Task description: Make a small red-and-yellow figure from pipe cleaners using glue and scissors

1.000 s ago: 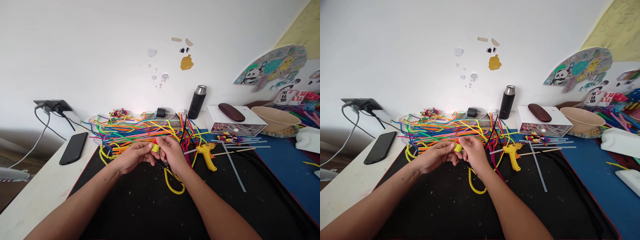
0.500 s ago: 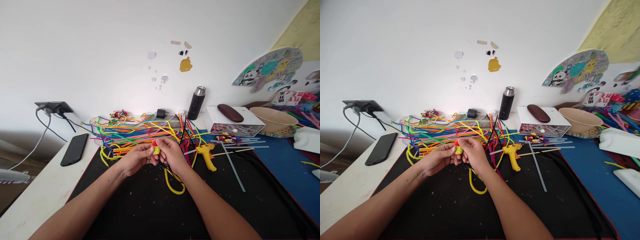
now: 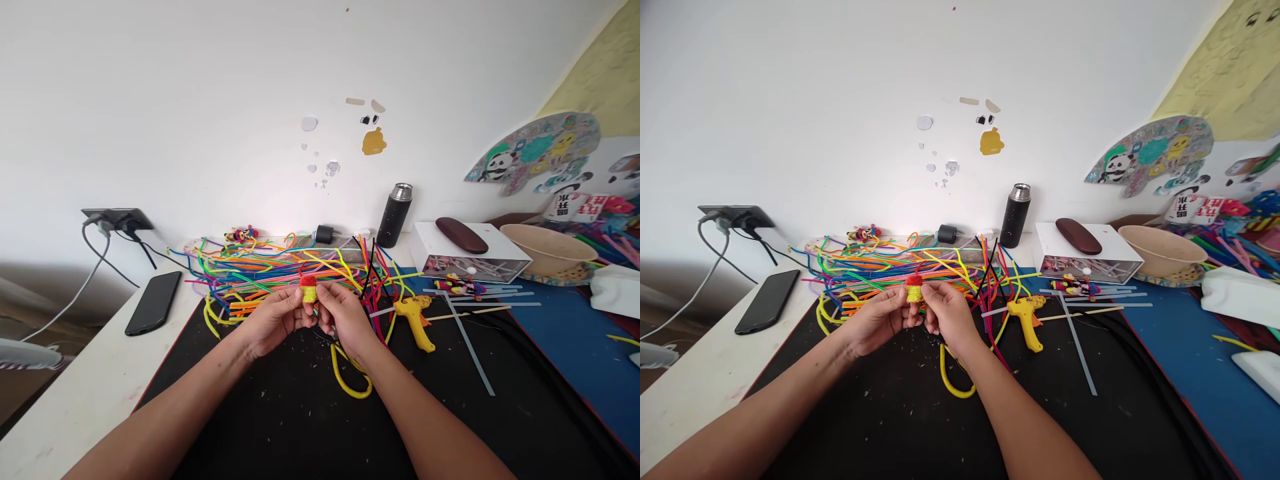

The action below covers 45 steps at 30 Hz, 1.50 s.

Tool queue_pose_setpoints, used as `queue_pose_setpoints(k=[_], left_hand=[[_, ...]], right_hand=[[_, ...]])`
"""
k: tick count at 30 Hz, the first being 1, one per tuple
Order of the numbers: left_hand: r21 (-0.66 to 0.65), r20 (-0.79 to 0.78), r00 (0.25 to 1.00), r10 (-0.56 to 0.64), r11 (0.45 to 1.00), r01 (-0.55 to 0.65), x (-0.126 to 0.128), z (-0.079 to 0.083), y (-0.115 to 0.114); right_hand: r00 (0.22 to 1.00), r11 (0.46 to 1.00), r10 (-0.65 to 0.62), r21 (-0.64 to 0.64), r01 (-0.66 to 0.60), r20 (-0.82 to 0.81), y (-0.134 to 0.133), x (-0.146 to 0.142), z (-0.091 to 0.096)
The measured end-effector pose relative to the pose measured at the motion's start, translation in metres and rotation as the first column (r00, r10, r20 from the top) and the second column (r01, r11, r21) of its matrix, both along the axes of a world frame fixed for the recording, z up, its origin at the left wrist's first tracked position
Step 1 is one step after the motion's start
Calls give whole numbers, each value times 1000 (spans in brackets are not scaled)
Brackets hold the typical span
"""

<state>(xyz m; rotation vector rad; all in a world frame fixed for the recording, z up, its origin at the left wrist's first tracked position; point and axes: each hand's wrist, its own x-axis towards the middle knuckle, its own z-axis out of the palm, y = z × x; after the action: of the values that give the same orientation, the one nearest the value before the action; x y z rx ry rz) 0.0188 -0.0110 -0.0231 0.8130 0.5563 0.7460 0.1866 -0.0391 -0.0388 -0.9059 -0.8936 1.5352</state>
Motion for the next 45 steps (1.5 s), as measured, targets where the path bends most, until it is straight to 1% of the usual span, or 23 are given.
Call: queue_pose_setpoints(k=[6, 12, 19, 27, 34, 39, 45], left_hand=[[14, 7, 1000, -5, 1000, 5, -1, -2, 1], [41, 4, 998, -62, 997, 61, -2, -2, 2], [51, 2, 999, -35, 998, 34, -1, -3, 3], [33, 32, 999, 39, 999, -40, 0, -5, 4], [12, 48, 997, 56, 998, -56, 1, -5, 3], [-17, 64, 997, 49, 999, -48, 2, -5, 2], [-75, 72, 994, 81, 994, -76, 4, -9, 1]], right_hand=[[997, 1000, 23, -13, -24, -69, 0, -4, -5], [993, 999, 41, -7, -42, -111, -1, -8, -11], [992, 999, 43, -16, -45, -121, -1, -7, -8], [994, 999, 30, -16, -32, -105, -3, -6, 0], [993, 999, 41, -24, -44, -108, -2, -8, -5], [994, 1000, 14, -10, -15, -112, -3, -12, -8], [997, 1000, -17, 19, 18, -77, -3, -14, -8]])
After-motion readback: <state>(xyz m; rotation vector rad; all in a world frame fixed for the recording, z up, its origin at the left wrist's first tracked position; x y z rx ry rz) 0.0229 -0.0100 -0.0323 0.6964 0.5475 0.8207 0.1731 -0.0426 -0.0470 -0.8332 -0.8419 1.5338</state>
